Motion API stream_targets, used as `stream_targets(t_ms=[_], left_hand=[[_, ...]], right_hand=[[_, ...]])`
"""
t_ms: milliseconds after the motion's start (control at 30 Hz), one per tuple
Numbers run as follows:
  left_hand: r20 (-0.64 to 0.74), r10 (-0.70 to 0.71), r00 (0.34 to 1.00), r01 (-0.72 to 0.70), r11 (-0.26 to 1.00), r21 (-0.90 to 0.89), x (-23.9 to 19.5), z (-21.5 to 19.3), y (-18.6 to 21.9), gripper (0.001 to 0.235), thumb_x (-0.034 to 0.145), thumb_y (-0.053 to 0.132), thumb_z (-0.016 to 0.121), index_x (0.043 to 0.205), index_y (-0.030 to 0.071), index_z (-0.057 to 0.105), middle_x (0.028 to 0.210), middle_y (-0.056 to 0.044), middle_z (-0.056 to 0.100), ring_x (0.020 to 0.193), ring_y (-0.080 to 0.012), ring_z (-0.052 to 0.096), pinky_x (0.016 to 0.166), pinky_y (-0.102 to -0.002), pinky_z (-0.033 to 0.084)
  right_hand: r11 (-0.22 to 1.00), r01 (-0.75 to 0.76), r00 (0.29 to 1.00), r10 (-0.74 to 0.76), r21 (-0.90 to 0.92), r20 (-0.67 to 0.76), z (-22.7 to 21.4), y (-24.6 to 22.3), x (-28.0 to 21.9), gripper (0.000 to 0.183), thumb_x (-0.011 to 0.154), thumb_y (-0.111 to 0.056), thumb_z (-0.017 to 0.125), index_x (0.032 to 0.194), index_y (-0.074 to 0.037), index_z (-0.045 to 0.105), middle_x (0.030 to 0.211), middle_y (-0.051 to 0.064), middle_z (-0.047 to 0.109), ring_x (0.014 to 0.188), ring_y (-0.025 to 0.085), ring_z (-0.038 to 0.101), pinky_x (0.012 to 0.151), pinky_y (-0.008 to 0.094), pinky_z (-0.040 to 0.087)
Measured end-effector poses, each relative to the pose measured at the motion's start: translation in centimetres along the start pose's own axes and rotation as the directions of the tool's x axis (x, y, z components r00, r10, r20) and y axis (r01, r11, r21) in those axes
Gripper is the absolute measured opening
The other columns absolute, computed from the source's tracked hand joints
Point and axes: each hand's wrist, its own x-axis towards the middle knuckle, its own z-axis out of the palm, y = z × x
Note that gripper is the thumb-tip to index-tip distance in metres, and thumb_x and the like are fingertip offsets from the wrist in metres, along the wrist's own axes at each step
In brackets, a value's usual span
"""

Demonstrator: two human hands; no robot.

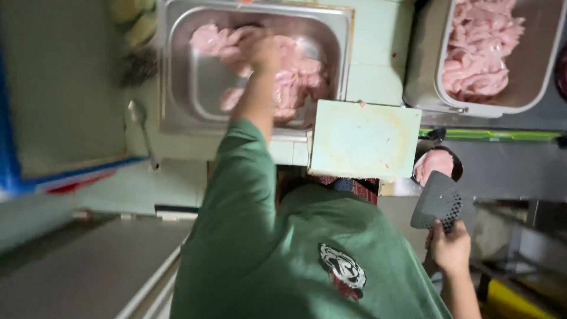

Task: The person repeatedly chops raw meat on a white cutting board using a cleaver. They transfer the chopped pieces into a black bowl and occasionally reach into a sink to retrieve more meat.

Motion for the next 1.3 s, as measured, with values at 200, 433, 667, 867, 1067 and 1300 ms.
stream_targets(t_ms=[200,433,667,867,1067,1300], left_hand=[[0.678,-0.087,0.730,0.124,0.992,-0.006,1.7,-12.4,-7.7,0.091,0.071,0.035,0.074,0.145,0.007,0.030,0.140,-0.016,0.042,0.129,-0.0305,0.039,0.110,-0.044,0.026],[0.557,-0.283,0.781,0.528,0.775,-0.347,-0.9,-11.9,-9.3,0.031,0.094,0.026,0.041,0.111,0.009,0.062,0.117,-0.017,0.061,0.113,-0.0374,0.055,0.091,-0.049,0.045],[0.466,-0.322,0.824,0.549,0.252,-0.797,-5.8,-16.8,-4.8,0.037,0.088,0.047,0.062,0.076,0.012,0.056,0.065,-0.006,0.050,0.061,-0.0189,0.052,0.056,-0.036,0.042],[0.566,-0.185,0.803,0.484,-0.351,-0.802,-9.9,-29.7,5.4,0.032,0.090,0.022,0.069,0.101,-0.006,0.057,0.086,-0.011,0.057,0.069,-0.0229,0.072,0.059,-0.034,0.065],[0.454,0.196,0.869,0.486,-0.503,-0.715,-13.1,-39.6,12.8,0.024,0.091,0.025,0.064,0.099,0.006,0.051,0.070,-0.007,0.063,0.057,-0.0128,0.069,0.042,-0.025,0.057],[0.651,0.127,0.748,0.538,0.458,-0.708,-18.4,-33.3,16.3,0.046,0.084,0.052,0.067,0.102,0.012,0.055,0.094,-0.019,0.069,0.097,-0.0387,0.068,0.079,-0.050,0.055]], right_hand=[[0.986,-0.052,0.999,0.053,-0.156,0.002,0.6,-2.5,-2.4,0.036,0.098,-0.029,0.052,0.091,0.006,0.052,0.073,0.027,0.066,0.070,0.048,0.064,0.063,0.052,0.046],[0.999,-0.012,0.995,0.015,-0.035,0.094,2.0,-5.1,-3.2,0.027,0.097,-0.025,0.054,0.086,-0.002,0.048,0.068,0.018,0.063,0.061,0.035,0.060,0.063,0.046,0.044],[0.980,0.059,0.975,-0.098,0.192,0.198,2.4,-7.5,-2.8,0.023,0.097,-0.021,0.051,0.081,-0.006,0.044,0.055,0.011,0.059,0.046,0.024,0.056,0.051,0.039,0.043],[0.951,0.278,0.952,-0.292,0.138,0.091,3.7,-6.5,0.1,0.026,0.094,-0.023,0.060,0.084,-0.001,0.051,0.052,0.023,0.054,0.060,0.043,0.061,0.056,0.046,0.044],[0.883,0.417,0.900,-0.434,0.214,0.041,1.8,-7.7,2.0,0.020,0.093,-0.022,0.061,0.089,-0.003,0.054,0.053,0.019,0.049,0.058,0.040,0.055,0.054,0.045,0.041],[0.863,0.504,0.860,-0.506,0.048,0.062,1.7,-7.9,3.3,0.023,0.093,-0.022,0.061,0.089,-0.001,0.054,0.065,0.029,0.056,0.074,0.051,0.062,0.059,0.053,0.046]])
